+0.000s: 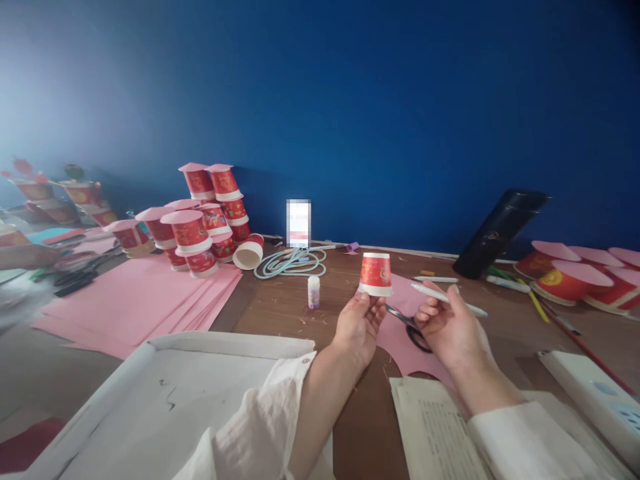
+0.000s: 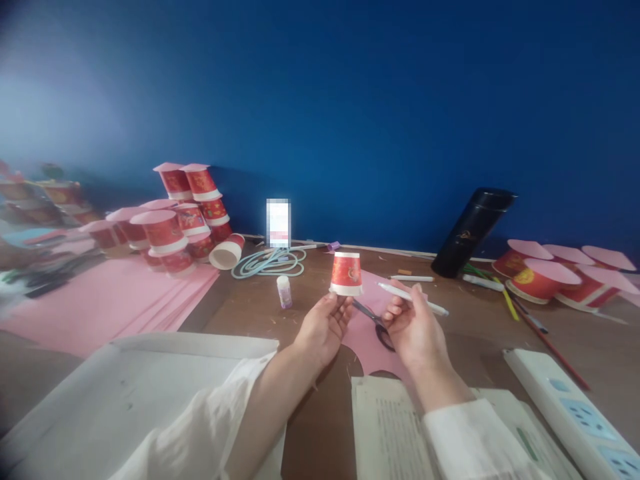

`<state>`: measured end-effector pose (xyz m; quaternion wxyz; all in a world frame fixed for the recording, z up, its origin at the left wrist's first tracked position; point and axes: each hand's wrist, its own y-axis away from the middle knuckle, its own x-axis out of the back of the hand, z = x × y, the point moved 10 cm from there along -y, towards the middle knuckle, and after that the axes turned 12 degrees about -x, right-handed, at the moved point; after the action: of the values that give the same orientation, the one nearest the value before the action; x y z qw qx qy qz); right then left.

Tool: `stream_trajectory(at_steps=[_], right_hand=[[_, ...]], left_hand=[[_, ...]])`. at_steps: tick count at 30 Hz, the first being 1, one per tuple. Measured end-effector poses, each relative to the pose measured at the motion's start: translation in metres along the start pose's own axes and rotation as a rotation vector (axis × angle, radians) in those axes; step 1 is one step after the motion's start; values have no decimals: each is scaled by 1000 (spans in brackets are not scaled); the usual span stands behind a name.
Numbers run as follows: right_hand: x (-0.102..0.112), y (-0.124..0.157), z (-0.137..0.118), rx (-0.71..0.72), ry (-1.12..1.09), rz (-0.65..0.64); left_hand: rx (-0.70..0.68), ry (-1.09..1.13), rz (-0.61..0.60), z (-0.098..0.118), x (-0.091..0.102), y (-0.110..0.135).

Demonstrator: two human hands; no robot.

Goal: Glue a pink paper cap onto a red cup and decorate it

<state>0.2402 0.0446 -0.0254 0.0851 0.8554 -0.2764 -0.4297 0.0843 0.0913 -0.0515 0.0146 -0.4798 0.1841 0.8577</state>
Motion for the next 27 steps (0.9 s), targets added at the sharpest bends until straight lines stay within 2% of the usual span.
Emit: stream_trajectory(at_steps=[8,13,18,21,23,27], right_hand=[[-7,1,4,-12,68,-95],[-14,5,2,74,226,-160],[-24,22,-9,316,522,-152],[-31,38,-16,504,864,-46],[-42,51,-16,651,1076,-22],[-62,76,-13,921,1234,-67]], left_hand=[[-4,-39,-55,0,-5,3],[-35,-71,-126,2,-10,5],[-71,-118,-206,1,-13,4],[-100,-147,-233,1,-13,0],[-125,-166,-255,0,-13,-2],[-150,-216,-297,-1,-14,-2]])
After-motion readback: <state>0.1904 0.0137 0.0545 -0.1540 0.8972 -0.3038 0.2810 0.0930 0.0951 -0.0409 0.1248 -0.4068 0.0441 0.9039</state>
